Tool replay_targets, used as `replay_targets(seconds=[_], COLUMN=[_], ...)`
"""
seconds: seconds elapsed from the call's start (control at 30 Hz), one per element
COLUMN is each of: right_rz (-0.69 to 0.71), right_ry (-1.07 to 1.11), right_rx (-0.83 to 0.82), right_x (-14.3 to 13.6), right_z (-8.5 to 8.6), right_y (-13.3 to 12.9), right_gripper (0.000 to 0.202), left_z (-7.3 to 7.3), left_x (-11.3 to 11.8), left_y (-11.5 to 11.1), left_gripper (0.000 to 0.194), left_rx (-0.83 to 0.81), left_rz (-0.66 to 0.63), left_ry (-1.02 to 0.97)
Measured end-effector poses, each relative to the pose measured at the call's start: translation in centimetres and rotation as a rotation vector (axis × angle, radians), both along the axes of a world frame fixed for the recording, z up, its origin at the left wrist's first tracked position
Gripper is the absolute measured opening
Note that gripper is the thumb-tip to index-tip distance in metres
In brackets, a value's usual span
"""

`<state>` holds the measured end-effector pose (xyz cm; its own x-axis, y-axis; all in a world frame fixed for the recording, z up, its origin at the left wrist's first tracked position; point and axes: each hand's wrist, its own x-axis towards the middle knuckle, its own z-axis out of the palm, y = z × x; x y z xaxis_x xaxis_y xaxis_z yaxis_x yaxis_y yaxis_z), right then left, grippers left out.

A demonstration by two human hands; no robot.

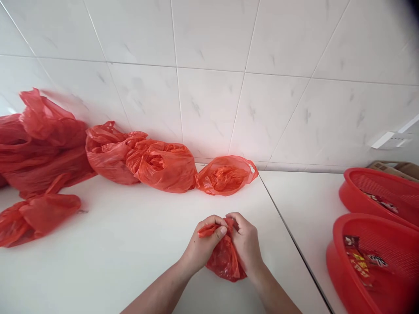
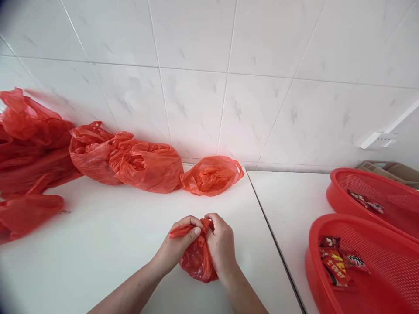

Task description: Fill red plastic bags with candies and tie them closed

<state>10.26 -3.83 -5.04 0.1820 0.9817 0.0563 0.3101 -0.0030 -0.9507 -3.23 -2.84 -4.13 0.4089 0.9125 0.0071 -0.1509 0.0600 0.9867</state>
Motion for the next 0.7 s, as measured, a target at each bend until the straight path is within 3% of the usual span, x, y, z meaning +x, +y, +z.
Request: replay_targets(seconds=[0.2,0.33,0.47,0.57,0.7], right_rz=[0.007,0.104,0.268,0.279,0.292], right_ry=[0.036,0.103,0.211,0.169,0.188], right_rx=[0.057,0.009,-0.001,-0.022,-0.107], right_x=[0.0,0.5,1.0,1.3,1.7], right_z=[-0.4,0.5,1.7,1.9,1.6], right_y=[-0.4,-0.4,-0.4,-0.3,0.0], right_gripper=[0.012,0.014,0.015,0.016,0.029], left_z=[-0.2,-0.1,0.0,-0.1,-0.5], left_x=[0.2,0.0,-0.3,-0.5,-0.5], left_y=[-0.3,-0.4,-0.1,0.4,0.5], left_gripper=[0.024,0.034,0.033,0.017,0.023], left_rx=[0.094,0.170,0.118,0.072,-0.003], left_rz=[0.070,0.109,0.127,0.124,0.105], left_ry=[0.195,0.298,0.243,0.200,0.154])
